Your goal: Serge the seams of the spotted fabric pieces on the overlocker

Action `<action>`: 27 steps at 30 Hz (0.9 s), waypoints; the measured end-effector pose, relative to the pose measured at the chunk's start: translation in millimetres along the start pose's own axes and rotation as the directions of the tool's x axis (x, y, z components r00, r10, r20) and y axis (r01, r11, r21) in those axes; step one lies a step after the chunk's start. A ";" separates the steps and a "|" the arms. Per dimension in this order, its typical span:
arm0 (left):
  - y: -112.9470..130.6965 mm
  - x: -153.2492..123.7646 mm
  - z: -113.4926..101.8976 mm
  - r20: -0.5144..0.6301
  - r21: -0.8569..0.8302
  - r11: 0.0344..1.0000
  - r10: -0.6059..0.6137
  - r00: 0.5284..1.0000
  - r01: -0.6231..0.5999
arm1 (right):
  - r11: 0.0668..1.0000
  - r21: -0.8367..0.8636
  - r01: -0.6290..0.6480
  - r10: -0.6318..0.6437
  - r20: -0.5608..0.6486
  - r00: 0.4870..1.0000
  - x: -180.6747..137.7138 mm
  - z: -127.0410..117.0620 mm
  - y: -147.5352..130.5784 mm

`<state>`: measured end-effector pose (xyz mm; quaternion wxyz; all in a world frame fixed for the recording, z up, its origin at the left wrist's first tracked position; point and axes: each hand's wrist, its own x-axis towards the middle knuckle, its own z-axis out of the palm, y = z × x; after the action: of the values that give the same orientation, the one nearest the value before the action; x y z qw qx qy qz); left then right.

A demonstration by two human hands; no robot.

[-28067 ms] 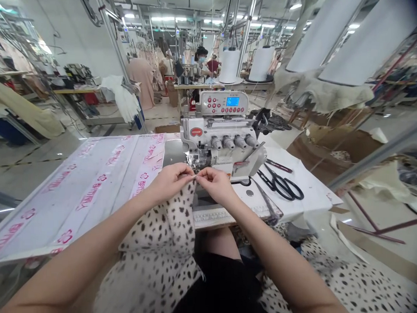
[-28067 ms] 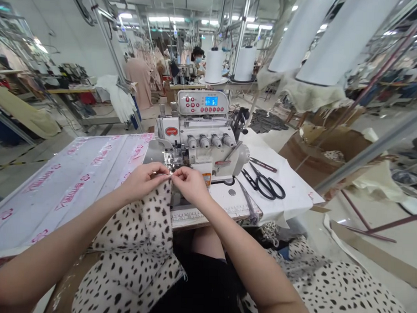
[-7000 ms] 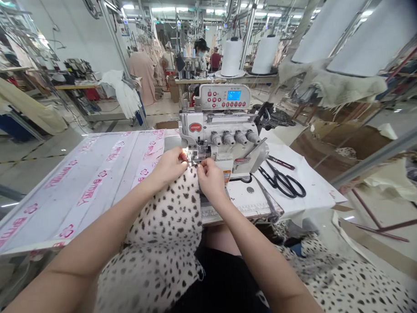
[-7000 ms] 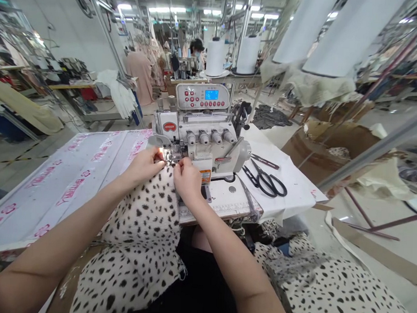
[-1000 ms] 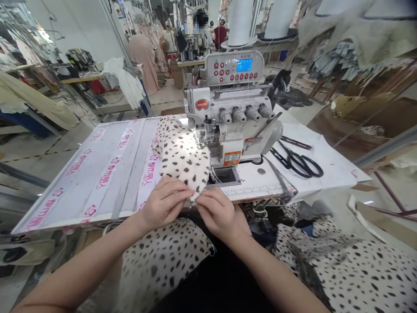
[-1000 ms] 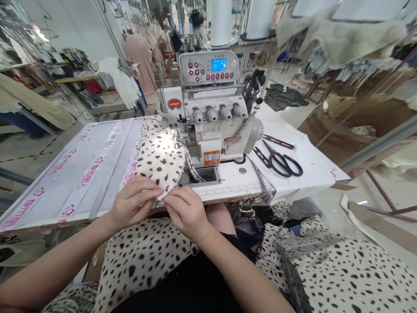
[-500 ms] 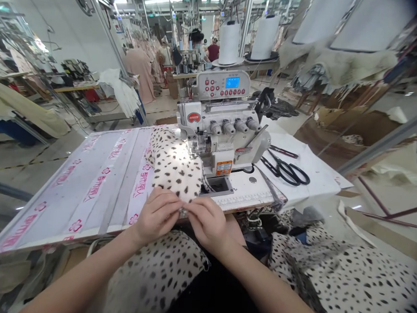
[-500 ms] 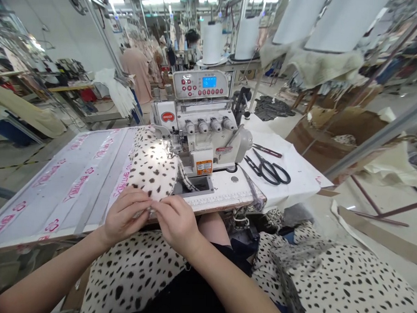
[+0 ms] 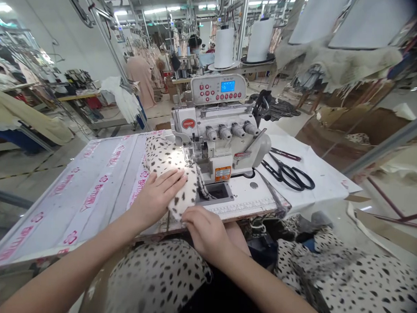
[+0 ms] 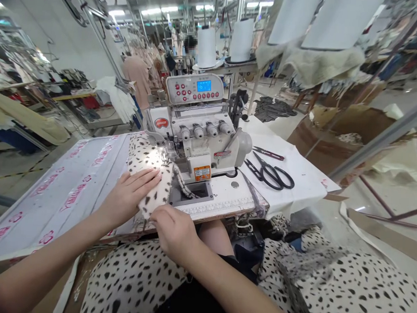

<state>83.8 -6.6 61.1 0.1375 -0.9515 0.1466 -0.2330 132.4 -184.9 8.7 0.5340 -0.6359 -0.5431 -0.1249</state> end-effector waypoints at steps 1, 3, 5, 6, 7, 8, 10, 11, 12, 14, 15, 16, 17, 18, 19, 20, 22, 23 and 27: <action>1.2 2.5 -1.4 0.016 0.001 1.000 -0.018 1.000 0.018 | 1.000 0.009 -0.011 0.011 0.010 1.000 2.3 -2.9 3.2; 1.5 7.3 -2.9 0.035 -0.011 0.999 -0.043 0.998 0.043 | 0.999 0.020 -0.026 0.026 0.027 0.999 7.7 -7.8 10.3; -1.3 10.2 -2.4 0.036 -0.033 0.998 -0.051 0.998 0.052 | 0.999 0.031 -0.027 0.026 0.031 0.999 12.9 -10.7 18.1; -3.5 10.7 -1.5 0.036 -0.046 0.997 -0.053 0.998 0.055 | 0.999 0.033 -0.021 0.020 0.026 0.999 15.3 -11.4 22.0; -6.1 10.8 -0.3 0.039 -0.060 0.996 -0.059 0.997 0.062 | 0.999 0.031 -0.013 0.013 0.021 1.000 17.5 -11.9 25.8; -8.8 10.6 1.0 0.045 -0.072 0.995 -0.068 0.997 0.071 | 1.000 0.027 -0.007 0.006 0.020 1.000 19.8 -12.2 29.5; -13.5 10.3 3.3 0.069 -0.082 0.992 -0.089 0.994 0.094 | 1.000 0.021 -0.001 0.001 0.021 1.000 24.4 -12.7 36.2; -15.4 10.8 4.1 0.088 -0.078 0.991 -0.100 0.991 0.107 | 1.000 0.018 -0.003 0.002 0.021 1.000 26.8 -13.2 39.2; -16.9 11.8 4.6 0.110 -0.069 0.990 -0.112 0.988 0.120 | 1.000 0.016 -0.003 0.003 0.020 1.000 29.4 -13.7 42.0; -19.4 15.5 5.0 0.159 -0.050 0.987 -0.140 0.977 0.150 | 1.000 0.008 0.004 -0.004 0.016 1.000 35.0 -14.9 47.1; -20.5 18.0 4.9 0.186 -0.043 0.985 -0.156 0.970 0.166 | 1.000 0.002 0.011 -0.011 0.015 1.000 37.9 -15.5 49.6; -21.7 20.9 4.7 0.210 -0.039 0.983 -0.169 0.963 0.180 | 1.000 -0.005 0.018 -0.018 0.019 1.000 40.9 -16.2 52.0; -22.9 24.0 4.3 0.228 -0.036 0.980 -0.180 0.957 0.193 | 1.000 -0.013 0.024 -0.024 0.027 0.999 44.2 -16.9 54.4; -24.0 27.3 3.7 0.243 -0.035 0.978 -0.190 0.951 0.205 | 0.999 -0.024 0.028 -0.027 0.039 0.999 47.5 -17.7 56.5; -25.1 30.6 2.9 0.257 -0.035 0.976 -0.199 0.946 0.215 | 0.999 -0.038 0.030 -0.028 0.055 0.998 51.1 -18.8 58.3; -25.9 34.1 1.8 0.270 -0.037 0.974 -0.206 0.941 0.224 | 0.998 -0.055 0.029 -0.025 0.072 0.997 54.7 -20.0 59.7; -26.7 40.9 -1.0 0.285 -0.045 0.968 -0.224 0.932 0.247 | 0.994 -0.107 0.020 -0.009 0.107 0.994 61.4 -23.5 60.9; -26.8 44.2 -2.4 0.290 -0.052 0.964 -0.236 0.927 0.262 | 0.990 -0.141 0.019 -0.002 0.122 0.993 63.8 -25.6 60.6; -29.3 54.4 -2.9 0.274 -0.094 0.945 -0.279 0.920 0.314 | 0.967 -0.247 0.064 -0.035 0.118 0.992 58.1 -32.5 58.2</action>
<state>134.8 1.1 95.2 0.0532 -0.9919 -0.0030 -0.1156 216.1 -169.6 32.9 0.4147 -0.6905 -0.5678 -0.1700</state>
